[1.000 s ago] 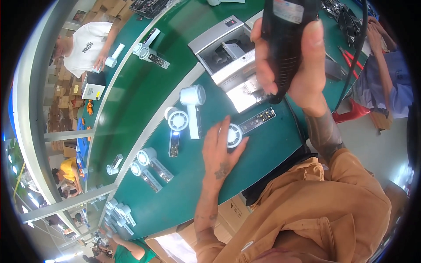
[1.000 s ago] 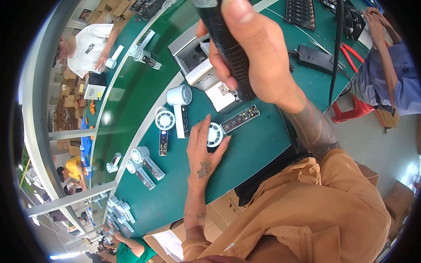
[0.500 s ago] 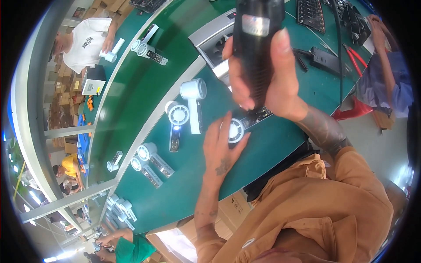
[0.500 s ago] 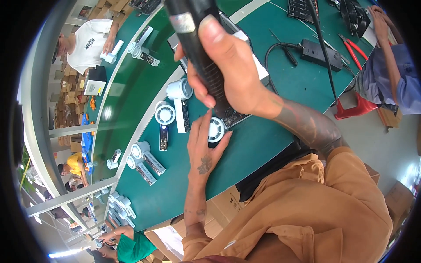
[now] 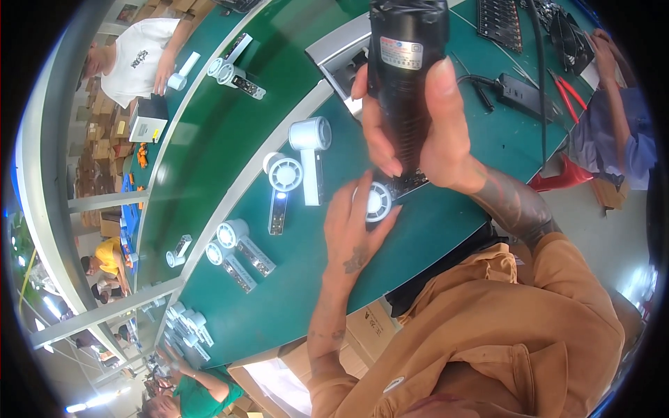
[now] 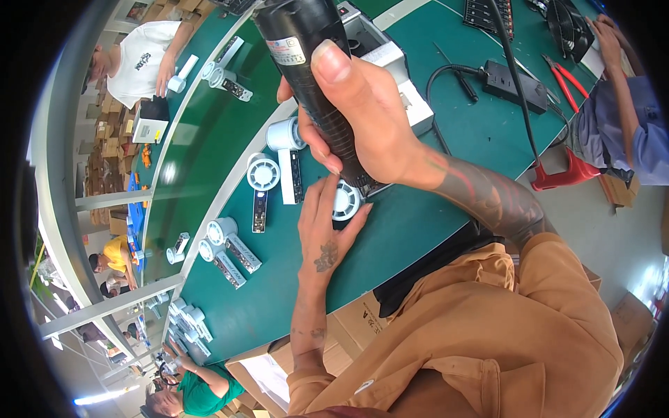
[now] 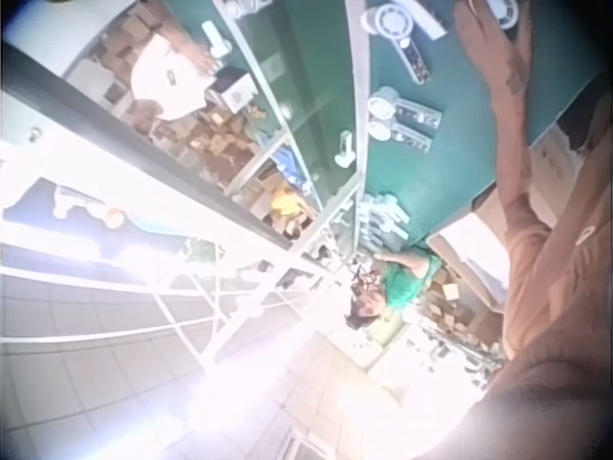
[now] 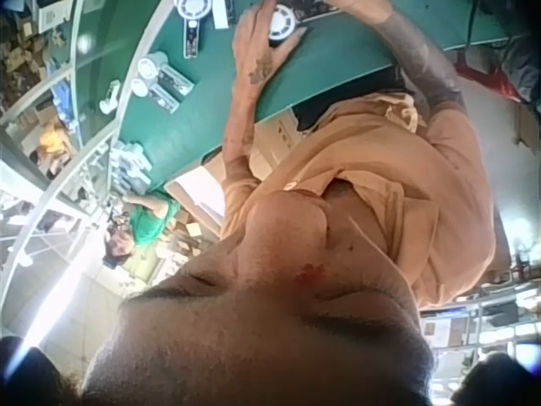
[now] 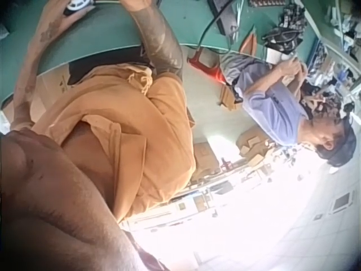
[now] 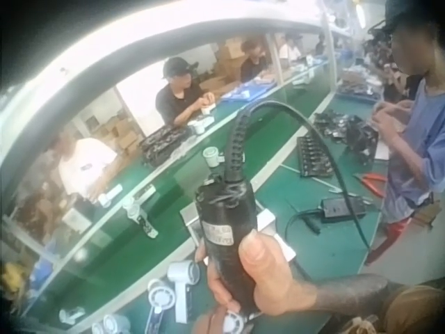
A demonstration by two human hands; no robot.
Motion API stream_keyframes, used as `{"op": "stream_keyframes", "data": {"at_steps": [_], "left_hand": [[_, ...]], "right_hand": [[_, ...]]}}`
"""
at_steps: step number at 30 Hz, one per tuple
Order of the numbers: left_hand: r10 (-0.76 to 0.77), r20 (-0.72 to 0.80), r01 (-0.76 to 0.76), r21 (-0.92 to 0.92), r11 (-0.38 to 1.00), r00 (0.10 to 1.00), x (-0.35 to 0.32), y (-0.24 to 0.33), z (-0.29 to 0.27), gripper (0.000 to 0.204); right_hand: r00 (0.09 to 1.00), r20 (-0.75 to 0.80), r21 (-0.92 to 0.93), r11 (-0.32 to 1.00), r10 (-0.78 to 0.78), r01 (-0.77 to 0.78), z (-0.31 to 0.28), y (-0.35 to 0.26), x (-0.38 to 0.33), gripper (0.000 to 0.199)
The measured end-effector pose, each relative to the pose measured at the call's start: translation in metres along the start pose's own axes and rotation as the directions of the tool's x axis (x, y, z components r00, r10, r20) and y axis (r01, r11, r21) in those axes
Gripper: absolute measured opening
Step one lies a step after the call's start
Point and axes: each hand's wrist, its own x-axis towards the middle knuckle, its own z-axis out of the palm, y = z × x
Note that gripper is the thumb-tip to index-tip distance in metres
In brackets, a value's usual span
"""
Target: The person assembles handheld electronic fans by securing circuit boards and plastic casings with screws using an electric screwdriver.
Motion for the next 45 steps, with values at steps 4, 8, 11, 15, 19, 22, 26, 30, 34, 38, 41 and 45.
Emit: {"op": "stream_keyframes", "data": {"at_steps": [4, 8, 11, 15, 19, 22, 26, 30, 34, 38, 41, 45], "left_hand": [[-0.005, 0.008, 0.005, -0.006, 1.0, 1.0, 0.001, 0.002, 0.0, 0.066], [0.002, 0.002, -0.002, 0.003, 1.0, 1.0, 0.001, 0.001, 0.0, 0.066], [-0.004, 0.007, 0.004, -0.007, 1.0, 1.0, 0.001, 0.001, 0.0, 0.066], [0.013, -0.004, -0.013, 0.005, 1.0, 1.0, 0.001, 0.002, 0.0, 0.065], [0.011, -0.007, -0.011, 0.007, 1.0, 1.0, 0.001, 0.002, 0.001, 0.066], [0.008, -0.009, -0.008, 0.01, 1.0, 1.0, 0.0, 0.002, 0.002, 0.065], [0.004, 0.007, -0.004, 0.026, 1.0, 1.0, 0.0, 0.0, 0.001, 0.064], [0.022, -0.007, -0.023, -0.023, 0.999, 1.0, 0.0, -0.001, -0.001, 0.061], [-0.003, 0.02, 0.003, -0.017, 1.0, 1.0, -0.005, -0.002, -0.002, 0.057], [0.028, 0.096, -0.027, -0.014, 1.0, 0.995, -0.014, -0.009, -0.001, 0.056], [-0.243, 0.21, 0.274, -0.135, 0.952, 0.947, -0.003, 0.006, -0.002, 0.056], [0.019, -0.041, -0.018, 0.018, 1.0, 0.999, 0.0, 0.002, 0.002, 0.059]], "right_hand": [[1.0, -0.012, 0.005, 1.0, -0.016, 0.016, 0.001, -0.004, -0.001, 0.076], [1.0, -0.007, -0.005, 1.0, 0.012, -0.012, 0.002, -0.002, -0.002, 0.076], [1.0, 0.004, -0.02, 1.0, -0.024, 0.024, 0.002, 0.0, -0.004, 0.075], [0.999, 0.021, 0.0, 0.999, -0.04, 0.04, 0.003, -0.002, -0.006, 0.073], [0.995, 0.039, -0.222, 0.971, 0.094, -0.084, 0.005, -0.009, -0.006, 0.099], [0.999, 0.036, -0.108, 0.994, 0.038, -0.034, 0.003, 0.001, -0.008, 0.086], [0.991, 0.114, 0.081, 0.995, -0.069, 0.06, 0.003, 0.011, -0.013, 0.065], [0.953, 0.275, 0.192, 0.978, -0.13, 0.078, 0.0, 0.023, -0.016, 0.052], [0.97, 0.198, 0.138, 0.984, -0.14, 0.113, 0.011, 0.021, -0.019, 0.063], [0.9, 0.371, -0.06, 0.962, -0.227, 0.267, 0.002, 0.02, -0.018, 0.065], [0.859, 0.413, -0.129, 0.914, -0.302, 0.384, -0.005, 0.022, -0.021, 0.063], [0.953, 0.29, 0.106, 0.993, -0.089, 0.061, -0.008, 0.009, -0.02, 0.069]]}}
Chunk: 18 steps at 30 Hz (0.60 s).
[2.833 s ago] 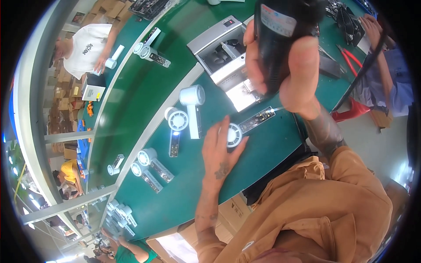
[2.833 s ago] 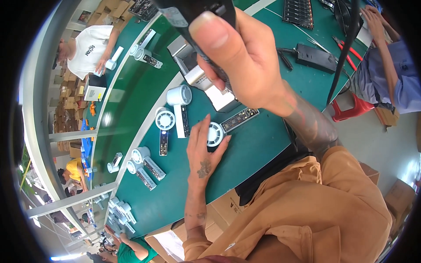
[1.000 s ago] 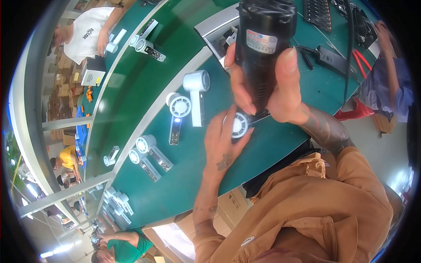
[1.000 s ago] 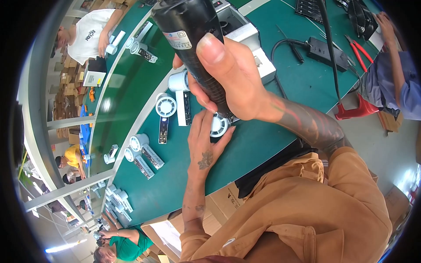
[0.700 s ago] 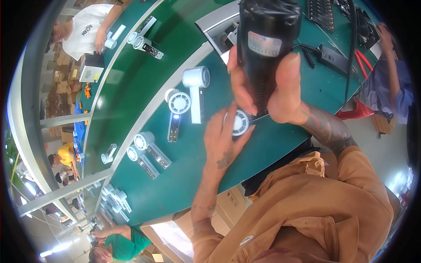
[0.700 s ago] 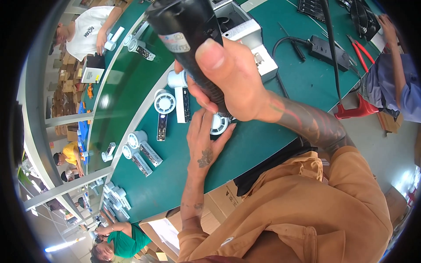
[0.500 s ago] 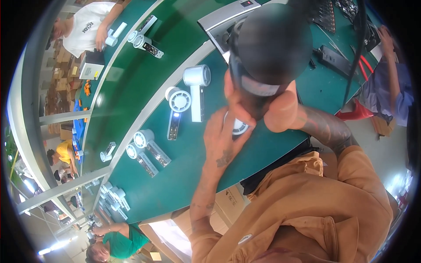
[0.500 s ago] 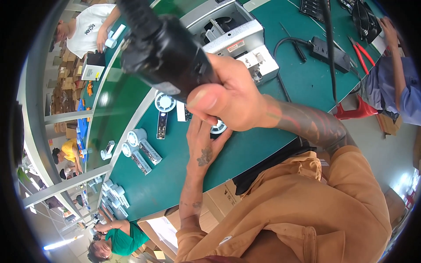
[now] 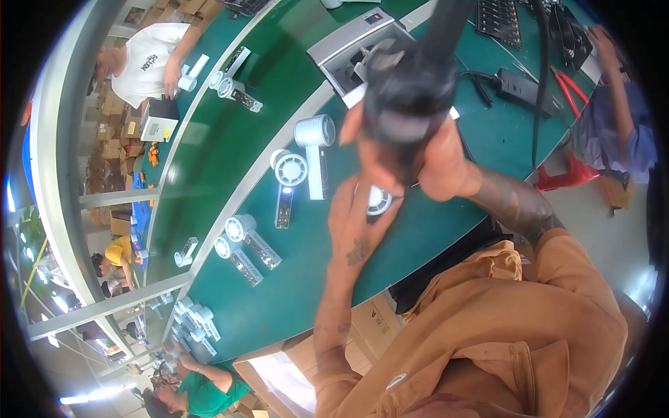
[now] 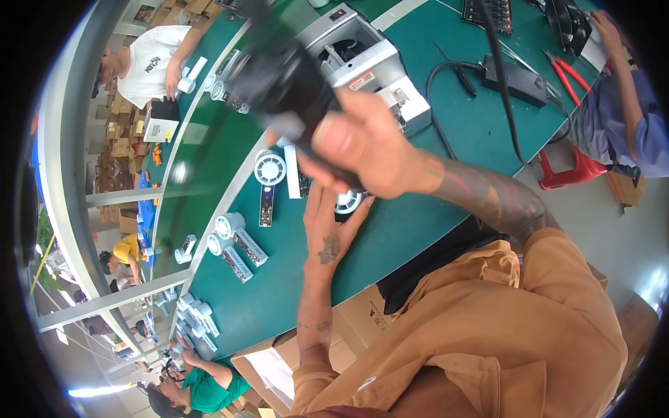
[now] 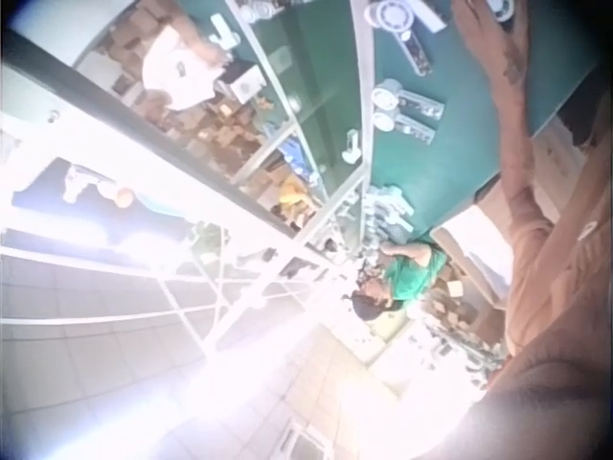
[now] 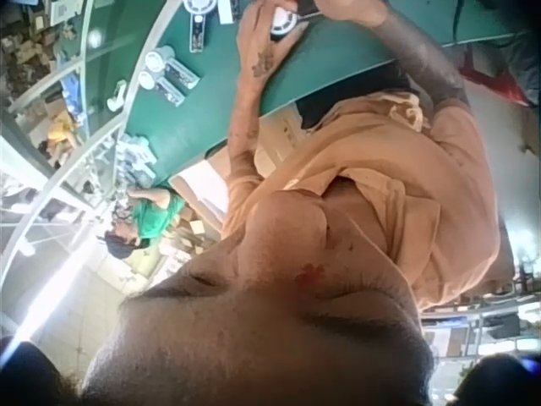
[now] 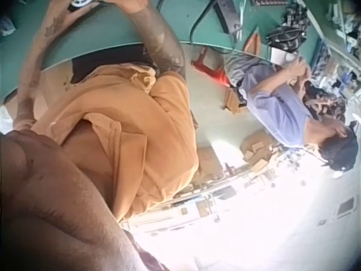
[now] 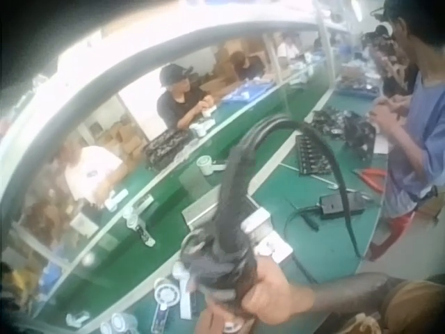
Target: The person assembles handheld electronic fans by securing circuit boards and plastic casings with screws using an electric screwdriver.
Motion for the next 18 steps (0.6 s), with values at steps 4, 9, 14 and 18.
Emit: {"op": "stream_keyframes", "data": {"at_steps": [4, 9, 14, 18], "left_hand": [[-0.045, 0.026, 0.046, -0.035, 0.998, 0.999, 0.001, 0.0, -0.001, 0.066], [-0.011, 0.019, 0.012, -0.033, 0.999, 1.0, 0.003, 0.0, -0.003, 0.068], [-0.035, 0.045, 0.036, -0.02, 0.999, 0.998, 0.0, 0.003, -0.002, 0.069], [-0.023, 0.039, 0.024, -0.02, 0.999, 0.999, -0.001, 0.0, 0.0, 0.069]], "right_hand": [[0.96, -0.265, 0.068, 0.995, 0.092, -0.077, 0.001, -0.012, 0.011, 0.092], [0.959, -0.283, 0.228, 0.973, 0.029, 0.038, -0.011, -0.021, 0.02, 0.084], [0.879, -0.31, 0.274, 0.851, -0.363, 0.448, -0.055, -0.048, 0.021, 0.078], [0.461, -0.767, -0.005, 0.722, -0.447, 0.692, -0.059, -0.081, 0.06, 0.058]]}}
